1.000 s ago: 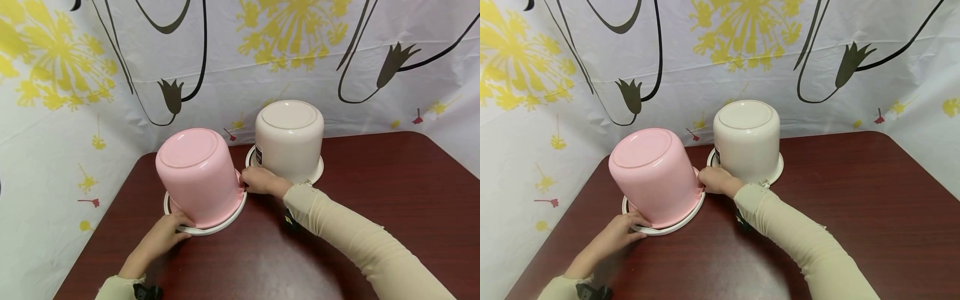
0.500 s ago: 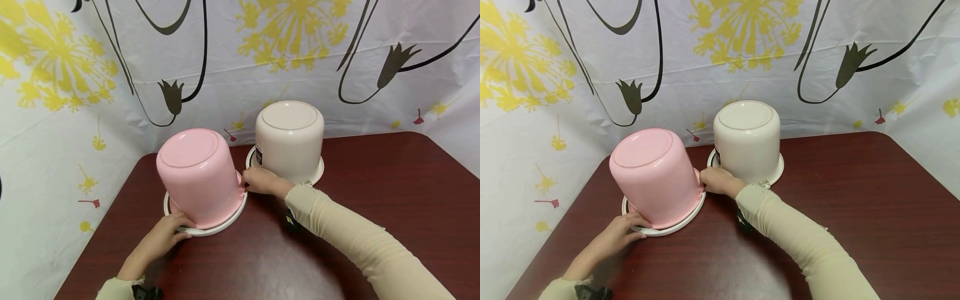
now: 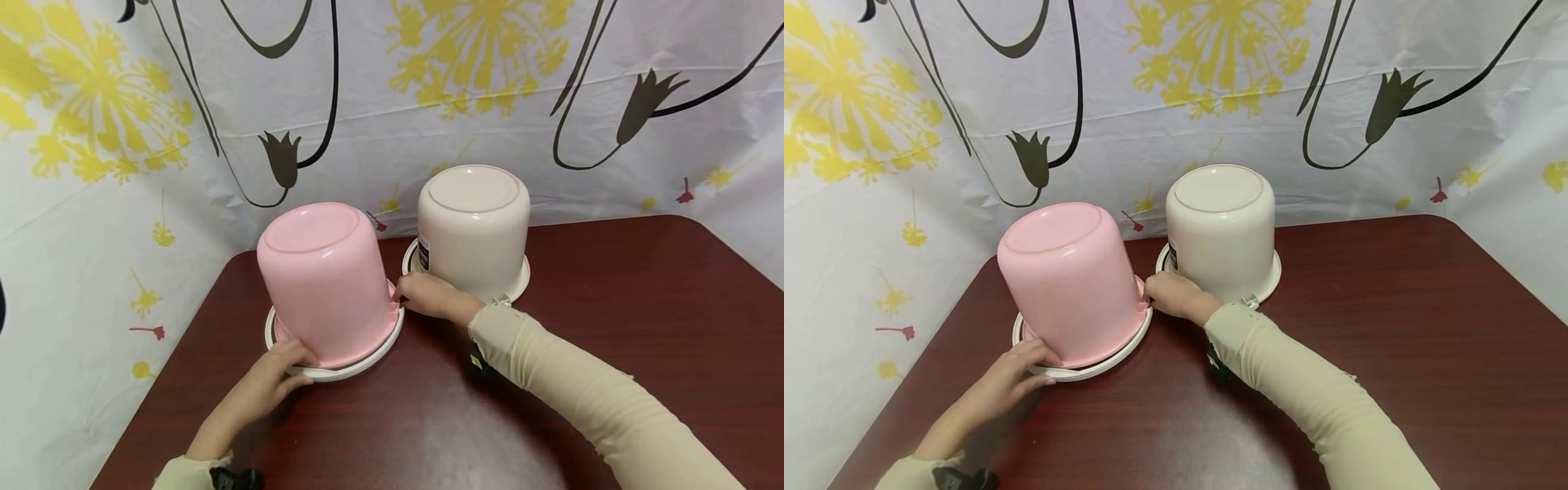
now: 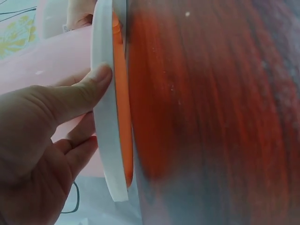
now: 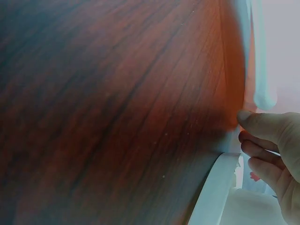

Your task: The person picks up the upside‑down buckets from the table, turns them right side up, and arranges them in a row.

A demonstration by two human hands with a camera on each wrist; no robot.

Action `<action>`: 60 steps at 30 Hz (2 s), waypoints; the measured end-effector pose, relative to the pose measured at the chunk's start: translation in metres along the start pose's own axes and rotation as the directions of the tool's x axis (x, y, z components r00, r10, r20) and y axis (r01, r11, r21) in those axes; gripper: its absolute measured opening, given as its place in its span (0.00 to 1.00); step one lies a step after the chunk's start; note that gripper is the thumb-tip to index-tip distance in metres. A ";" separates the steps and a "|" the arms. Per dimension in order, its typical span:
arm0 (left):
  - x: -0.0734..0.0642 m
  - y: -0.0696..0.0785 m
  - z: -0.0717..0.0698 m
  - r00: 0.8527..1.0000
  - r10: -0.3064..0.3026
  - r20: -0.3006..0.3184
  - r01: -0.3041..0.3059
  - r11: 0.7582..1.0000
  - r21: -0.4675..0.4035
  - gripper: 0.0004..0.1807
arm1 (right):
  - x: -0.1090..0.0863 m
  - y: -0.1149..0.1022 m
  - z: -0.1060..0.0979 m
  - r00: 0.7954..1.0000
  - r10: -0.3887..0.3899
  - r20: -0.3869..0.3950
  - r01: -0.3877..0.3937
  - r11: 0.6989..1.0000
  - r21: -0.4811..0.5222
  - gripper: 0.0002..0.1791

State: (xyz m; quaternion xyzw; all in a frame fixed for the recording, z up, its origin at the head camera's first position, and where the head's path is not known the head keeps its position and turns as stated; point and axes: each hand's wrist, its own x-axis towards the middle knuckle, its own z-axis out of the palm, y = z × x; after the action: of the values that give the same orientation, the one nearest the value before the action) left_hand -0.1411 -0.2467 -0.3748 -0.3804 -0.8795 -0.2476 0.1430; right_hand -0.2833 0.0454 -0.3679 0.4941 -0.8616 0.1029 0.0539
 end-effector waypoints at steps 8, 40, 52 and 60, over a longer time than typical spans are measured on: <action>0.004 0.005 -0.008 0.998 0.045 -0.038 -0.045 0.999 0.000 0.17 | -0.002 0.000 -0.001 0.998 -0.017 -0.068 0.019 0.999 0.028 0.08; 0.027 0.021 -0.070 0.996 -0.053 0.066 0.066 0.978 -0.200 0.20 | -0.006 -0.010 -0.033 0.961 0.065 -0.268 -0.047 0.996 0.076 0.12; 0.040 0.021 -0.086 0.999 0.042 -0.001 -0.041 0.949 -0.313 0.23 | -0.005 -0.017 -0.053 0.923 0.083 -0.375 -0.072 0.996 0.045 0.07; 0.046 0.025 -0.090 1.000 0.011 0.019 0.000 0.869 -0.494 0.17 | -0.005 -0.019 -0.070 0.906 0.105 -0.409 -0.123 0.992 -0.018 0.06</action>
State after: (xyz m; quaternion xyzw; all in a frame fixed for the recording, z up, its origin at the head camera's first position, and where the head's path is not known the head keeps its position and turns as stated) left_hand -0.1475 -0.2533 -0.2713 -0.4093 -0.7875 -0.4597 0.0322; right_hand -0.2645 0.0564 -0.2987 0.4092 -0.8609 0.1879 0.2367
